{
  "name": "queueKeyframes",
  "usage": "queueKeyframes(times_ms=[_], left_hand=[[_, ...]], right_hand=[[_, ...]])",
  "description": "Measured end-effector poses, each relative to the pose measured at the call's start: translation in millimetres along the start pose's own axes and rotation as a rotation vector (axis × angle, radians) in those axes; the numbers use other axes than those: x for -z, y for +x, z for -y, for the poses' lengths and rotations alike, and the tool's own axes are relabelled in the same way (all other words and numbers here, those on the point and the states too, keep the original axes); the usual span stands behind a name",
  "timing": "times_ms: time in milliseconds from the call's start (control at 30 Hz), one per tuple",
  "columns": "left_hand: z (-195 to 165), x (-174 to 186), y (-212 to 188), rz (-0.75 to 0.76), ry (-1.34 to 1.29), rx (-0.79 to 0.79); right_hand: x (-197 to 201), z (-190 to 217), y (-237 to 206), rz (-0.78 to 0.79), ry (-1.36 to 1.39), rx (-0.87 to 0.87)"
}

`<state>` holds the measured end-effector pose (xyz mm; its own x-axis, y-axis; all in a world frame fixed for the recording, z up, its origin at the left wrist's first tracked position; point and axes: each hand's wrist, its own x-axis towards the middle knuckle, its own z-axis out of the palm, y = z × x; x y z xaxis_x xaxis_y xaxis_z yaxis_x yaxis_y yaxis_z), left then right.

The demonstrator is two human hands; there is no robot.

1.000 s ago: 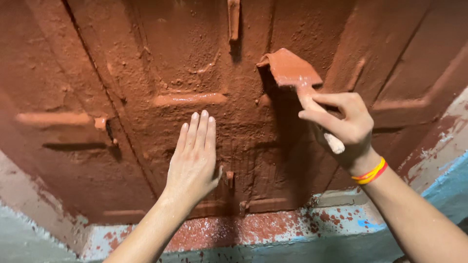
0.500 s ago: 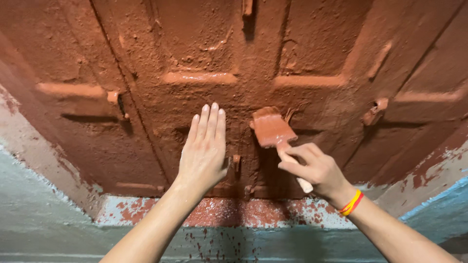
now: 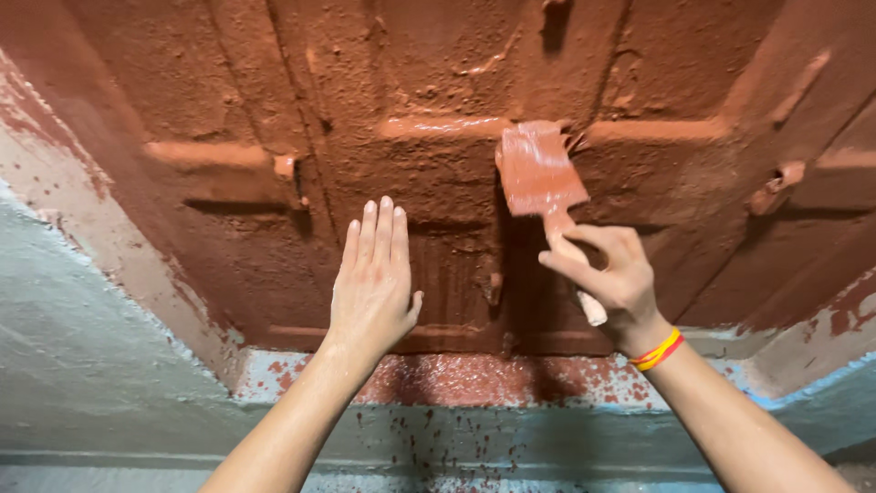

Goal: The person paints a wooden door with reddish-brown paint using a brush. They hold the door with one hand while applying paint with the other, working on the lower panels and edges.

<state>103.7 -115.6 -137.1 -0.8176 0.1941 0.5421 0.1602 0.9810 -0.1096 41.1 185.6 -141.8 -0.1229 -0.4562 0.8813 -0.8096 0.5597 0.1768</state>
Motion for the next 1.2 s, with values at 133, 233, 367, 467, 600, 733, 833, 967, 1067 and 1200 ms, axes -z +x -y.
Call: queueKeyframes(times_ms=[133,233,367,467,600,733,833,967,1067,1200], left_hand=[[33,-6,-19,0.021,0.000,-0.004],[51,-13,-36,0.059,-0.021,-0.013],[70,-18,-39,0.070,-0.017,-0.050],[77,-16,-39,0.057,-0.032,-0.078],[82,-6,-29,0.026,-0.107,-0.094],[85,4,-19,-0.040,-0.085,-0.129],[84,4,-19,-0.031,-0.094,-0.108],[82,-4,-22,-0.001,-0.094,-0.066],[77,-13,-31,0.025,-0.083,-0.017],[68,-20,-37,0.034,-0.053,0.042]], right_hand=[[-32,32,-18,0.106,0.079,-0.075],[-45,56,-24,0.258,0.084,-0.078],[-55,70,-3,0.245,0.058,-0.057],[-49,69,27,0.175,0.008,-0.043],[-41,68,63,0.007,-0.066,0.004],[-47,74,72,-0.083,-0.089,-0.007],[-60,76,60,-0.035,-0.013,-0.030],[-85,80,24,0.068,0.015,-0.044],[-96,79,-5,0.190,0.085,-0.036],[-99,71,-19,0.266,0.185,0.005]])
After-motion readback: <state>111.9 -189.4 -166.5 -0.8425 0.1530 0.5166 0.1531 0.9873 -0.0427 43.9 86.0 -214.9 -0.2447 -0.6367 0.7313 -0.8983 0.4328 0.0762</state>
